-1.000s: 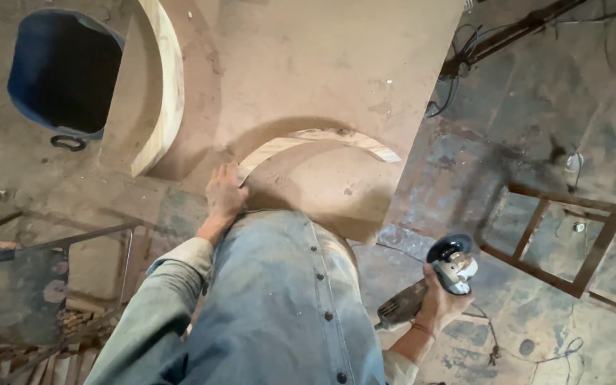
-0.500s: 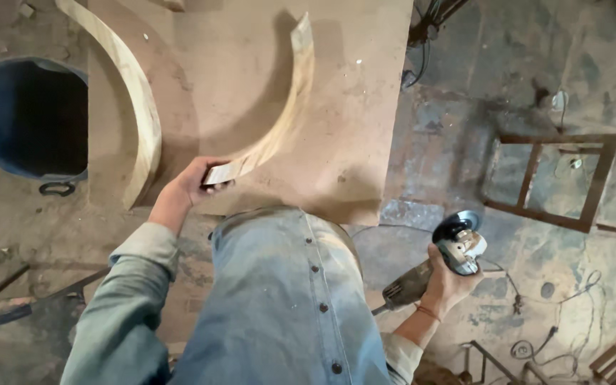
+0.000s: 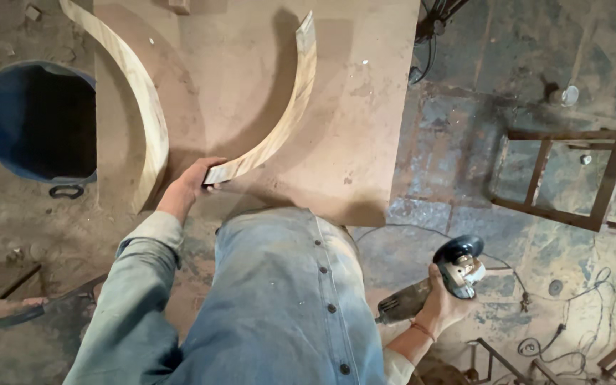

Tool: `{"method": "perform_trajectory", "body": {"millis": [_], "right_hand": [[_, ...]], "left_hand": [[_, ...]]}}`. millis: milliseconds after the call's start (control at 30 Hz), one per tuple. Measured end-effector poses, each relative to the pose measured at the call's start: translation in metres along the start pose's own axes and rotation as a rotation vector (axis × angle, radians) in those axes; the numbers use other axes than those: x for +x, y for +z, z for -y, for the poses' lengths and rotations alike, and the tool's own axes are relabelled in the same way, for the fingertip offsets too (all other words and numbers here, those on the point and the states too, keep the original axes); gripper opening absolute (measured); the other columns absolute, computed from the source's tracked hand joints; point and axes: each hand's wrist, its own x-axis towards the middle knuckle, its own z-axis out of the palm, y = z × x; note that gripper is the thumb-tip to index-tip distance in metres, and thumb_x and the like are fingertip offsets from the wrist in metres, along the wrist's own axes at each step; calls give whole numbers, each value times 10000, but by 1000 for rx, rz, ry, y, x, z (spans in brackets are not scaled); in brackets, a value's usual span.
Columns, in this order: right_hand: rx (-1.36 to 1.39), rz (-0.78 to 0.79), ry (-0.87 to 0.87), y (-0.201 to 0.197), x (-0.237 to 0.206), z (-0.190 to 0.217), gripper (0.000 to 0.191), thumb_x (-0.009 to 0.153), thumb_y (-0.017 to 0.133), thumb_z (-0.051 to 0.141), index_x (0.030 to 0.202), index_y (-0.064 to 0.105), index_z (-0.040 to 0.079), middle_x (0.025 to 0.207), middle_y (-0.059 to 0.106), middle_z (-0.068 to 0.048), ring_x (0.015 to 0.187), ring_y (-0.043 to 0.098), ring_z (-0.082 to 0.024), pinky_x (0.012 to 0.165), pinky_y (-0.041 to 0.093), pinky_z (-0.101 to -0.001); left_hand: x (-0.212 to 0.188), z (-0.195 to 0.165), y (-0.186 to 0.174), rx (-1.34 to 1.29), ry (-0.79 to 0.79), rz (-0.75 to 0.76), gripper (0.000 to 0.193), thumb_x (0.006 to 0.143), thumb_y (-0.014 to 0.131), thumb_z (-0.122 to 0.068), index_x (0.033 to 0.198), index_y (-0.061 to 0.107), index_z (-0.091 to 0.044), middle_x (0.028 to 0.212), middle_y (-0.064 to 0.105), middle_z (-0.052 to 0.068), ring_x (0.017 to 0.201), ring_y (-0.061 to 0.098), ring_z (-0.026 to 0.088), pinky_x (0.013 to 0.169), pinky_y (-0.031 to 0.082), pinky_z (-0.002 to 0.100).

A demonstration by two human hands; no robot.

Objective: The person uses an angle grinder with a sanding disc to smooth the surface of a curved wooden piece. They hold the wood with one hand and move the tool back and forth along the grain, then flip the piece to sand the other side.

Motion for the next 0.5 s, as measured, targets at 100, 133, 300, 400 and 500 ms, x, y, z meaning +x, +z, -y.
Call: {"method": "perform_trajectory", "body": {"millis": [100, 133, 300, 400, 500], "right_hand": [[-40, -7, -31, -2, 1, -4, 873, 669, 1001, 102, 1326, 464, -104, 1255, 626, -185, 1065, 639, -213, 901, 582, -326], [-50, -6, -40, -2, 2, -5, 874, 670, 1001, 100, 1330, 467, -107, 1264, 629, -187, 1074, 642, -216, 909, 584, -324], [-31, 17, -65, -3, 9, -3, 873, 677, 991, 91, 1348, 469, -103, 1270, 633, -183, 1069, 653, -217, 904, 592, -319], [-14, 39, -77, -2, 11, 3, 872, 681, 985, 86, 1359, 470, -100, 1273, 635, -180, 1065, 660, -217, 901, 597, -316], [-8, 66, -93, 0, 13, 9, 871, 685, 978, 81, 1370, 471, -98, 1277, 638, -177, 1062, 666, -218, 898, 602, -313]], "left_hand": [[2, 2, -3, 13, 44, -81, 299, 972, 622, -401, 919, 663, -109, 704, 655, 51, 441, 514, 144, 350, 326, 259], [2, 2, -3, 21, 64, -118, 301, 972, 642, -408, 910, 658, -114, 704, 651, 41, 450, 518, 142, 354, 329, 265], [4, 8, -10, -197, 93, -144, 294, 954, 663, -410, 901, 682, -121, 705, 661, 33, 463, 514, 137, 381, 359, 247], [6, 14, -14, -325, 220, -161, 277, 972, 683, -378, 902, 657, -112, 746, 650, 38, 518, 565, 160, 430, 415, 275], [4, 19, -12, -385, 345, -133, 328, 976, 641, -384, 933, 675, -60, 796, 684, 73, 570, 611, 167, 484, 465, 291]]}}
